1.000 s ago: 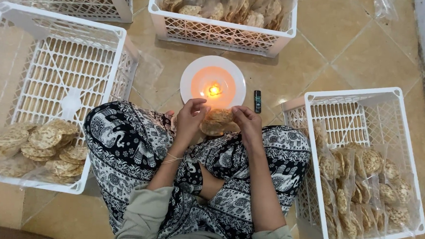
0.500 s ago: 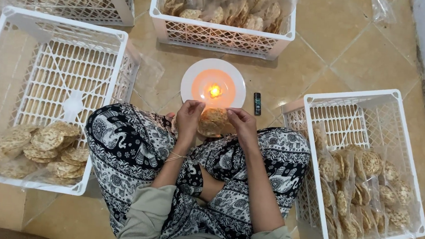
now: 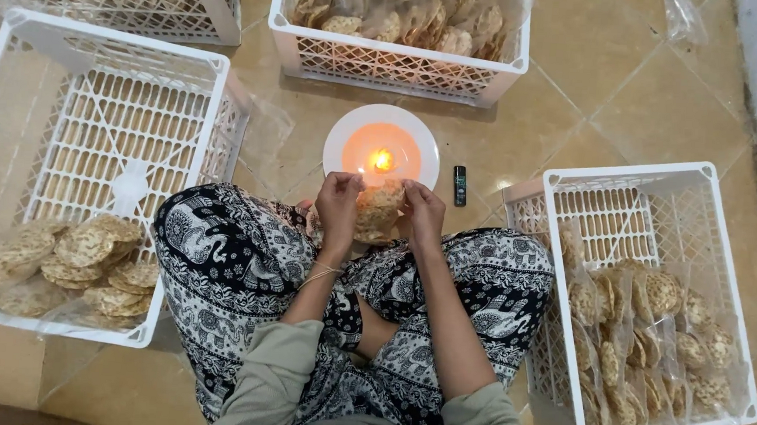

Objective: The person sits on the floor surrounded by white crates filled with packaged snacks. They pick up a plastic bag containing snacks, hold it over a lit candle on a plate to heat and seal the top, and then place the sealed bag into a crate. This process is repeated for multiple bags.

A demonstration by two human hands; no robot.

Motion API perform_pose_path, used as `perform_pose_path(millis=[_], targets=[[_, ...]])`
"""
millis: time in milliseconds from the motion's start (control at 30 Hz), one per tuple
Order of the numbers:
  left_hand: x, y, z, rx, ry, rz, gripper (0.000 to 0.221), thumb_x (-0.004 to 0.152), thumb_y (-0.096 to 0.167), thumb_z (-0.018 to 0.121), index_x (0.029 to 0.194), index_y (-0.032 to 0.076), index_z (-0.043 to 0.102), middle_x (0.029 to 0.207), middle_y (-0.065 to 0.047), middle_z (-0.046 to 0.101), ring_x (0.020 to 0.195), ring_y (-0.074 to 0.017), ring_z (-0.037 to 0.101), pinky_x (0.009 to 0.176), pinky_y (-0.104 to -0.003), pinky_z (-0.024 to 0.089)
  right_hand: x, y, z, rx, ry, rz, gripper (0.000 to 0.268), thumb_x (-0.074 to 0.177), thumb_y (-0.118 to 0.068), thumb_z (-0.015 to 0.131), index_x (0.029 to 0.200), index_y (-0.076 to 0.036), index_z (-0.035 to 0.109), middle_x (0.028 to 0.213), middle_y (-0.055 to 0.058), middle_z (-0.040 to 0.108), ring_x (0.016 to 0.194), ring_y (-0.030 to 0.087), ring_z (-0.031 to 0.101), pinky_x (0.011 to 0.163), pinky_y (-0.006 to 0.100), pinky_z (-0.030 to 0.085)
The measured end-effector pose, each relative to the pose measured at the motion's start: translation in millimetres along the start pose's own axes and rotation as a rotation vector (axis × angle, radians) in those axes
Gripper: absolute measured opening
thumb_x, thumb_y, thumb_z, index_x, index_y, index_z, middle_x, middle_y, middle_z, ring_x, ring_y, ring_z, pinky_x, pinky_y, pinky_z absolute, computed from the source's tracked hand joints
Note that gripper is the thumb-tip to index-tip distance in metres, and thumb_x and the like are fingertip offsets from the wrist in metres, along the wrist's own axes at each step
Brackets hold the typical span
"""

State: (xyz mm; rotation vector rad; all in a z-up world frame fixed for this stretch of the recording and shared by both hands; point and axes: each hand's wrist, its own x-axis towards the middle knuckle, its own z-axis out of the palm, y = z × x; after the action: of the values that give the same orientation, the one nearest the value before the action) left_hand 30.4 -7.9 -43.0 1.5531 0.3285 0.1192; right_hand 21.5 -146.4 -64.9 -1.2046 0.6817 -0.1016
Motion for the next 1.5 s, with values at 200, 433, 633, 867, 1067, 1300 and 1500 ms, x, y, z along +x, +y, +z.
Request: perform_pose_path(millis=[200,433,633,867,1067,1300,1500], targets=[[1.6,-3.4,-2.1,-0.005,0.035,-0.053,0.010,0.103,0.012,0.062,0.099,0.003,0.065,0.085,-0.014,0.072,0.090,-0.0249,0.074,0.082,-0.047,0.054,-15.3,-7.1,5.4,0.012,-0.049,0.022,0.026,0.098,-0.024,0.071,0.113,-0.004,0.076,0.093,0.010,0.071,0.087,0.018,0.070,0.085,0.039,0.060],[1.6,11.7,-1.6,-0.001,0.064,-0.103,0.011,0.101,0.014,0.064,0.097,0.004,0.066,0.083,-0.013,0.072,0.087,-0.0233,0.075,0.080,-0.045,0.054,-27.7,-20.9,16.5,-0.015,-0.026,-0.008,0.023,0.096,-0.022,0.074,0.109,-0.002,0.077,0.088,0.009,0.068,0.084,0.018,0.068,0.080,0.039,0.060],[11.1,1.3,2.2,0.026,0.055,-0.059,0.011,0.102,0.012,0.064,0.094,0.004,0.066,0.079,-0.011,0.070,0.083,-0.0220,0.072,0.077,-0.043,0.053,-5.2,0.6,12.3,-0.079,0.043,0.044,0.014,0.095,-0.020,0.072,0.099,-0.008,0.077,0.075,0.006,0.065,0.064,0.017,0.068,0.054,0.035,0.061],[26.9,-21.4,4.3,0.117,0.130,-0.094,0.009,0.101,0.013,0.065,0.098,0.004,0.066,0.085,-0.013,0.071,0.081,-0.0245,0.074,0.074,-0.043,0.054,5.6,3.8,22.5,-0.187,0.026,0.009,0.013,0.092,-0.019,0.073,0.091,-0.006,0.076,0.071,0.006,0.060,0.068,0.014,0.063,0.070,0.032,0.061],[29.8,-35.9,-0.1,0.130,0.167,-0.125,0.009,0.103,0.014,0.064,0.101,0.005,0.064,0.089,-0.013,0.070,0.083,-0.0247,0.073,0.074,-0.045,0.051,3.8,5.7,23.0,-0.254,-0.051,0.078,0.023,0.096,-0.026,0.066,0.103,-0.006,0.074,0.083,0.007,0.062,0.082,0.015,0.064,0.083,0.034,0.061],[23.9,-14.7,0.8,0.086,0.168,-0.166,0.008,0.101,0.014,0.065,0.097,0.006,0.063,0.080,-0.009,0.069,0.076,-0.0173,0.070,0.078,-0.041,0.049,-8.3,-22.4,26.9,-0.071,-0.154,0.067,0.057,0.098,-0.028,0.071,0.146,-0.005,0.052,0.085,0.001,0.062,0.074,0.006,0.063,0.076,0.024,0.060],[22.7,-13.3,-1.3,0.069,0.166,-0.160,0.011,0.100,0.016,0.068,0.098,0.005,0.063,0.081,-0.011,0.070,0.079,-0.0166,0.069,0.080,-0.040,0.049,1.1,-7.8,23.2,-0.024,-0.111,0.097,0.025,0.092,-0.021,0.080,0.110,-0.005,0.075,0.074,0.003,0.060,0.063,0.010,0.062,0.068,0.026,0.060]])
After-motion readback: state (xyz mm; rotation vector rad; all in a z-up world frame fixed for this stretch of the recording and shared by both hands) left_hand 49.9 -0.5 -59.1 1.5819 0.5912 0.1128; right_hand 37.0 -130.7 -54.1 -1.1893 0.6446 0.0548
